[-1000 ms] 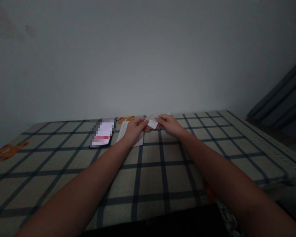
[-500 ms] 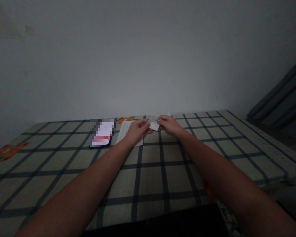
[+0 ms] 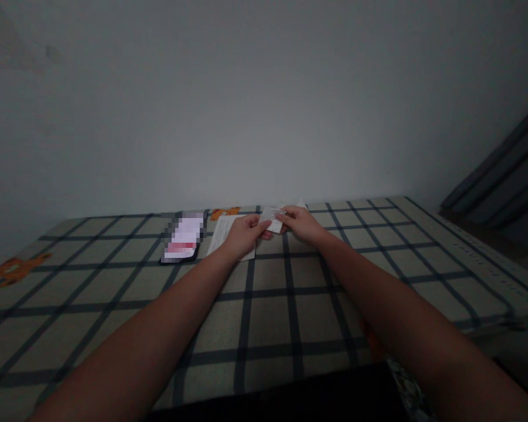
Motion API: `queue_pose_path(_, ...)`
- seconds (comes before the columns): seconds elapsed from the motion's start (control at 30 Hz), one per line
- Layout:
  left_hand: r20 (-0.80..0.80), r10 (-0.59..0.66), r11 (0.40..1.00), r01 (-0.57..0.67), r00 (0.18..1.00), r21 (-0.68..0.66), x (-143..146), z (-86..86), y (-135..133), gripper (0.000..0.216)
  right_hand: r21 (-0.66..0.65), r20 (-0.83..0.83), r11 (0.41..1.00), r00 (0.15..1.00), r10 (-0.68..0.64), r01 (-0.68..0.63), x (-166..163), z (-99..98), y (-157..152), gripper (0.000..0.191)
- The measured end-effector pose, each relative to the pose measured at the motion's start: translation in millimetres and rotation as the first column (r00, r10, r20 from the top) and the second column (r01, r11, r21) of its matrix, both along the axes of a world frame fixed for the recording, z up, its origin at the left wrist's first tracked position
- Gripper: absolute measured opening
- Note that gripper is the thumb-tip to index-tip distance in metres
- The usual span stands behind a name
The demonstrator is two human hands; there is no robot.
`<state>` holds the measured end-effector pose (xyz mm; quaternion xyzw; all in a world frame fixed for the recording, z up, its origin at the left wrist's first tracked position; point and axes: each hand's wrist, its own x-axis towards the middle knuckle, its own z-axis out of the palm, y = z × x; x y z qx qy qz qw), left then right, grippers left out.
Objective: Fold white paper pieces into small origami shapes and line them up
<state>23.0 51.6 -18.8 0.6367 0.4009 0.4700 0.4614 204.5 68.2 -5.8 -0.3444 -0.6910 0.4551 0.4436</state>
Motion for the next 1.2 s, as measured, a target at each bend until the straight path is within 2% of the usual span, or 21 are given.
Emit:
queue_pose_path(0.17,0.055,0.032,0.999,-0.031,0.998,-0.013,0.1,1.4,1.1,0.029,-0.02,-0.074,0.999,0.996,-0.049,0.047,-2.0,-0.5,1.3,0.028)
queue_pose_path(0.37,0.129,-0.05,0.988,0.068,0.99,-0.137,3.7,3.4,-2.7,0.032,0.044,-0.009,0.99,0.991,-0.13,0.131,2.1,4.4,-1.3,0.028)
queue_pose_path(0.5,0.106,-0.011,0.989,0.026,0.994,-0.143,3.5,1.3,-2.4,0.03,0.062,-0.036,0.984,0.986,-0.163,0.165,3.2,4.4,-0.2,0.029)
queue_pose_path(0.7,0.123,0.05,0.996,-0.041,0.991,-0.079,1.2,4.5,-0.9,0.025,-0.016,-0.006,0.999,0.999,-0.034,0.034,3.1,-0.3,1.5,0.032)
queue_pose_path(0.87,0.182,0.037,0.992,-0.014,0.983,-0.129,4.6,8.6,-5.5,0.022,0.031,0.043,0.996,0.996,-0.083,0.082,3.7,3.9,-0.6,0.027)
queue_pose_path(1.0,0.219,0.005,0.985,0.033,0.976,-0.168,6.4,7.8,-6.9,0.025,0.072,0.108,0.996,0.992,-0.064,0.056,6.1,7.3,-1.7,0.025)
queue_pose_path(1.1,0.233,0.002,0.989,0.032,0.972,-0.143,6.0,7.4,-6.1,0.031,0.08,0.126,0.996,0.991,-0.045,0.035,6.3,5.3,-1.2,0.025)
queue_pose_path(1.2,0.221,0.026,0.993,-0.001,0.975,-0.114,5.0,8.2,-5.7,0.031,0.03,0.074,0.999,0.997,-0.021,0.018,4.9,2.0,0.6,0.024)
